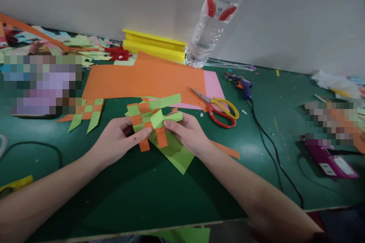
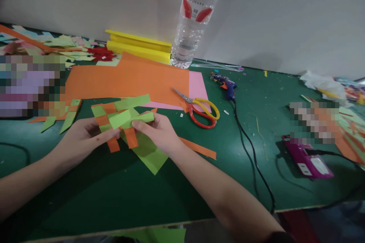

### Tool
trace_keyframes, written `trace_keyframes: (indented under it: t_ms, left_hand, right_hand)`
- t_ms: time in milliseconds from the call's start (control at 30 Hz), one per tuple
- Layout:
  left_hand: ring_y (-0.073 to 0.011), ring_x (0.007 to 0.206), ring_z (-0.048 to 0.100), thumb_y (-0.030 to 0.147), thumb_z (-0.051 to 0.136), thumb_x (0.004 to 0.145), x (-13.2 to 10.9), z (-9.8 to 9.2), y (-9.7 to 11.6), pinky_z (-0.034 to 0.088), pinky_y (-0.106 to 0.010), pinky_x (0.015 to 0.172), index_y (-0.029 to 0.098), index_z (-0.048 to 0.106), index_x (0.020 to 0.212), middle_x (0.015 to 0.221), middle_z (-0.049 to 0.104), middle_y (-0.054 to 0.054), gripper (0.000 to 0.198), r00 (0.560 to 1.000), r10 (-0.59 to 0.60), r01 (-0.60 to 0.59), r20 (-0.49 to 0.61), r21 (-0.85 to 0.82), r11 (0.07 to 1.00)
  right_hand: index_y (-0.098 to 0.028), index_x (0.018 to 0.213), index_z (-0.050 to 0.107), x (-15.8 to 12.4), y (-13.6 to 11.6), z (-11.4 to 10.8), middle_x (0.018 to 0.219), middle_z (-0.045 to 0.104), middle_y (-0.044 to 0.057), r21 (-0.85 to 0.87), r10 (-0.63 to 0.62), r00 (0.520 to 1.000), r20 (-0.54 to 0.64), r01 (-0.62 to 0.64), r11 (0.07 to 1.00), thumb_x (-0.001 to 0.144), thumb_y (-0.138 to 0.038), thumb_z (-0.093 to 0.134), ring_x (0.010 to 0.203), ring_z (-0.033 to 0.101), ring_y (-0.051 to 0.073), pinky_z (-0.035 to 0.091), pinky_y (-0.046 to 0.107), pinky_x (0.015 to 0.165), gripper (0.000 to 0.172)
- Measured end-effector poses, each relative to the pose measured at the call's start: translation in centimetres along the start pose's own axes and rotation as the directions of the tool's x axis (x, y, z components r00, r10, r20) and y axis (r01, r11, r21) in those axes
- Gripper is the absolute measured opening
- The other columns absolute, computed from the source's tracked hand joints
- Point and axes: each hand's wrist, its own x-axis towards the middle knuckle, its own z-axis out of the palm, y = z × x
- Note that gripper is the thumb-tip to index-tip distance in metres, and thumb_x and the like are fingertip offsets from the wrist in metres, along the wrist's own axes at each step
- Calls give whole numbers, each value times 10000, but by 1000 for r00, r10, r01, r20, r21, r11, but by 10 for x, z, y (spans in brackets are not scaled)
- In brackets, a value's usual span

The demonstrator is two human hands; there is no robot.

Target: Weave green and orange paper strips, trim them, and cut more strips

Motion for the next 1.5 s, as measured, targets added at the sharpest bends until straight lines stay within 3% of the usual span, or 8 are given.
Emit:
trace_keyframes:
  t_ms: [433,600,833,1000,1067,1267,1500]
  left_hand:
    - [-231,700,706,456,737,737,0,-1,-2,601,-321,642,218,698,695,667,729,-15,245,998,-19,14,-54,-98,995]
    - [-250,722,707,441,714,736,0,0,0,594,-344,651,218,673,658,651,719,-22,240,999,-10,6,-50,-96,995]
    - [-214,633,689,478,685,757,0,-1,1,577,-288,578,209,671,694,689,737,-26,276,1000,14,-15,-6,-26,1000]
    - [-217,722,700,482,587,855,-2,-2,0,584,-299,684,217,687,738,769,744,-26,307,987,123,-126,105,27,992]
    - [-220,738,701,505,547,884,-2,-1,-2,587,-319,719,218,696,782,802,746,-34,339,987,119,-119,106,-5,993]
    - [-244,856,720,501,584,885,1,-1,-10,591,-375,802,227,714,991,902,763,-41,321,996,8,-25,-90,-193,981]
    - [-190,690,672,467,705,795,5,-5,-14,536,-277,618,201,708,749,765,733,-27,269,984,-37,-4,-173,-230,973]
  right_hand:
    - [-212,759,713,-1,-3,2,739,716,-11,-28,-41,996,83,43,999,681,-409,813,667,655,111,554,285,713,234]
    - [-206,709,701,0,-3,2,677,710,-8,-18,-44,997,59,45,999,663,-445,815,632,653,121,553,295,676,269]
    - [-209,718,712,0,-1,1,686,711,-11,-18,-43,998,48,44,999,666,-430,813,638,641,115,532,285,674,249]
    - [-204,682,697,0,1,0,650,680,-24,-43,-62,998,19,63,997,702,-407,791,617,609,98,503,270,685,224]
    - [-205,699,701,0,2,-1,653,675,-28,-37,-66,998,14,67,997,720,-414,780,615,600,91,492,258,677,224]
    - [-201,707,702,0,0,-1,680,681,-13,-36,-43,999,4,43,998,733,-408,765,638,606,97,486,263,686,218]
    - [-199,687,635,-1,1,-1,660,651,-23,-117,-55,998,22,57,992,722,-429,758,621,593,98,488,273,680,263]
